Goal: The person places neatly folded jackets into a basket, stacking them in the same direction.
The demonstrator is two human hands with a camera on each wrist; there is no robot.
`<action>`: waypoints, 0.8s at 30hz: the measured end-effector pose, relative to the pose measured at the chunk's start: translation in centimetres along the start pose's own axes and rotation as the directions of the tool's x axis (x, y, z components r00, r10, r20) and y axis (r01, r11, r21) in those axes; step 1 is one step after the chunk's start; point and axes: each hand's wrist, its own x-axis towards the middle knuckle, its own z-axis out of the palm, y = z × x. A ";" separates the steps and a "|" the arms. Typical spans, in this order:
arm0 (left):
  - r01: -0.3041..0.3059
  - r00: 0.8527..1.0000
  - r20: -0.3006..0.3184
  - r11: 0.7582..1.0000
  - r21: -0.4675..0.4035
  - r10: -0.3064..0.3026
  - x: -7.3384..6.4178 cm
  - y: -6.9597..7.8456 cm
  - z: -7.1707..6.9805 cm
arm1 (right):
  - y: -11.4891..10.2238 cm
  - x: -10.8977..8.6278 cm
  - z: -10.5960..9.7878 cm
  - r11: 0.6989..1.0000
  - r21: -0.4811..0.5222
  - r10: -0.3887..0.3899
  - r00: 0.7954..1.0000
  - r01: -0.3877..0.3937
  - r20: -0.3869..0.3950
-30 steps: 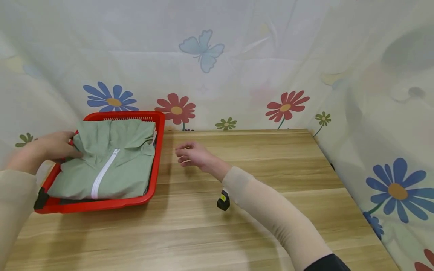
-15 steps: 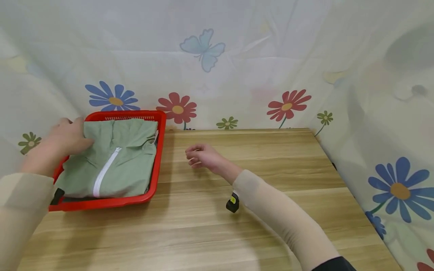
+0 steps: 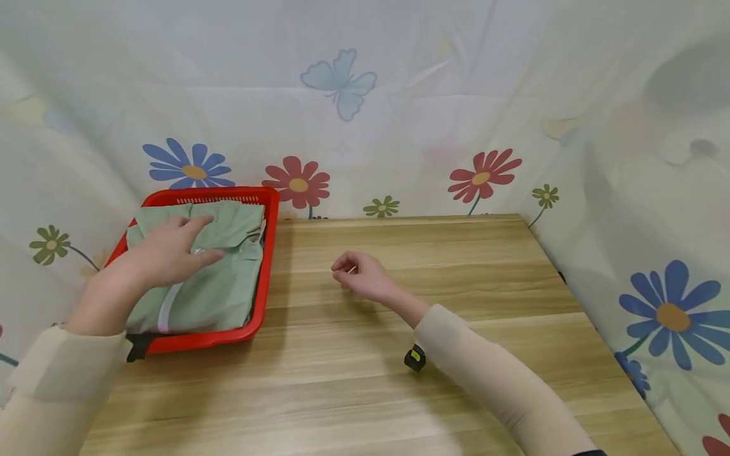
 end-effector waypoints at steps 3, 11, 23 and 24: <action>-0.035 0.999 -0.017 0.999 -0.018 0.035 -0.3 1.5 0.5 | 0.1 -0.7 -0.5 0.998 -0.054 -0.031 0.999 0.030 -0.019; -0.079 0.996 -0.042 0.992 -0.098 0.075 -1.4 5.4 2.6 | 0.2 -2.4 -1.9 0.987 -0.148 -0.069 0.997 0.064 -0.033; -0.279 0.951 -0.187 0.943 -0.182 0.245 -0.9 10.8 8.1 | 0.4 -5.9 -5.6 0.928 -0.356 -0.058 0.984 0.115 0.168; -0.297 0.944 -0.207 0.934 -0.197 0.256 -0.7 11.0 8.6 | 0.4 -6.1 -5.9 0.915 -0.388 -0.054 0.986 0.112 0.157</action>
